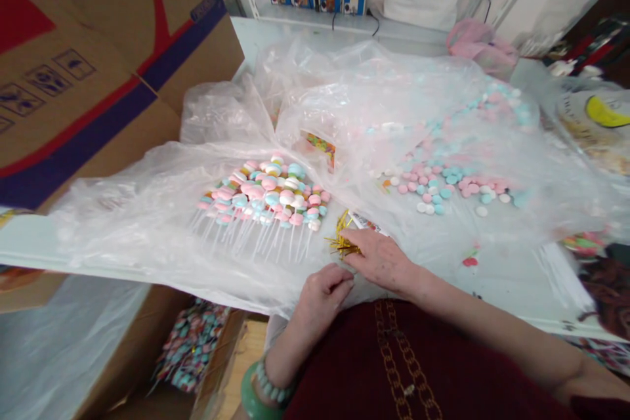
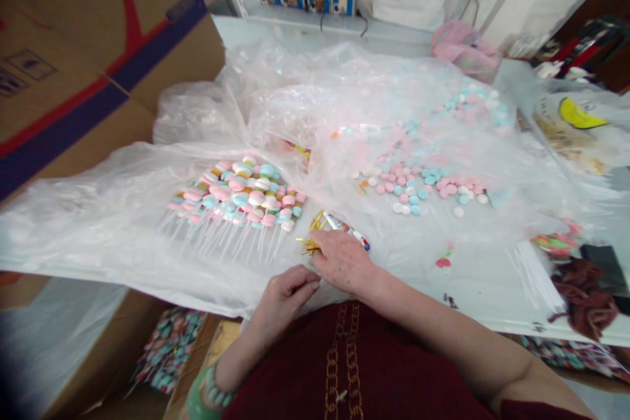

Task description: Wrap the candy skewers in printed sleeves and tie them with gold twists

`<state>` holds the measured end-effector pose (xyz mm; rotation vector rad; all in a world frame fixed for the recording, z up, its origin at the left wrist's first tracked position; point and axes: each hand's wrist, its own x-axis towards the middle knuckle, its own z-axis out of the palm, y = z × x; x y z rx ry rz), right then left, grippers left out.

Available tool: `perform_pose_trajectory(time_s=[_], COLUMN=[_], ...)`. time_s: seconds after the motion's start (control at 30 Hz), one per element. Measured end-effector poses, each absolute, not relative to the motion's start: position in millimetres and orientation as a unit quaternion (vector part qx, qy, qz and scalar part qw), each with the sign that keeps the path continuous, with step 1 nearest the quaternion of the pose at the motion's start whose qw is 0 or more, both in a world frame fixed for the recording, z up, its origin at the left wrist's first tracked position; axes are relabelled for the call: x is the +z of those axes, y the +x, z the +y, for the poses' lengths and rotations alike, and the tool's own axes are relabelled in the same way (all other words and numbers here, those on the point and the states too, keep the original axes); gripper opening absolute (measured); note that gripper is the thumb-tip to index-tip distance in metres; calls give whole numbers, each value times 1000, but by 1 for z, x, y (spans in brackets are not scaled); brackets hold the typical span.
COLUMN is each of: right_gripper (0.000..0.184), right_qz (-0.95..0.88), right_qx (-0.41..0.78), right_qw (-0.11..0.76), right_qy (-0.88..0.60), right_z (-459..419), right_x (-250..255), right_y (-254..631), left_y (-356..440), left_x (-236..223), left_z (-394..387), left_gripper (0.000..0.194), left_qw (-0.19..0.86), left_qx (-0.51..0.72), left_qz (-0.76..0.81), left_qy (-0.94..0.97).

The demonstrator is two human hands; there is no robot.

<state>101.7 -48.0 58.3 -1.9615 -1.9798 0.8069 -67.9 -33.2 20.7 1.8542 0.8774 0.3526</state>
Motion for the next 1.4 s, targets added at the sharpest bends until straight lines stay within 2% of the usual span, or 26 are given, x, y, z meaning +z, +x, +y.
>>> perform_pose_trajectory(time_s=[0.1,0.2,0.33,0.47,0.6,0.77,0.87,1.03,1.13,1.2,1.3,1.4], right_gripper=[18,25,26,25,35,37,39,22,28,29,19,12], right_qz=[-644,-660,-702,-704,-692,-671,-668,-642,-597,-548,-466,-414], right_qx=[319,261,165,113,86,87,98,79,103,148,233,288], right_qw=[187,219,136,58,31,36,45,50,50,77,134,229], right_qy=[-670,-669,-679,-699,-716,-735,-736,-761,-794,-820,-843,-833], right_z=[-44,-42,-39,-37,-40,-54,-60,-59,-51,-46,-42,-44], right_x=[49,37,30,24,12,4,8,19,16,12,5,1], right_y=[110,123,139,148,159,183,187,161,148,148,157,168], left_y=[-68,-65,-42,-12,-9,-25,-28,-27,-29,-31,-36,-39], left_x=[22,26,25,3,-22,-34,-31,-15,-2,6,14,21], left_z=[-28,-25,-22,-21,-19,-17,-18,-17,-14,-14,-14,-14], left_gripper=[16,20,23,47,50,48,49,55,52,47,33,20], left_qw=[490,385,189,126,117,110,128,189,210,215,222,254], left_qx=[188,235,248,163,103,109,117,117,125,146,205,292], left_qz=[406,431,397,337,357,334,330,334,320,306,307,355], left_qy=[748,781,863,919,921,930,928,916,915,916,902,851])
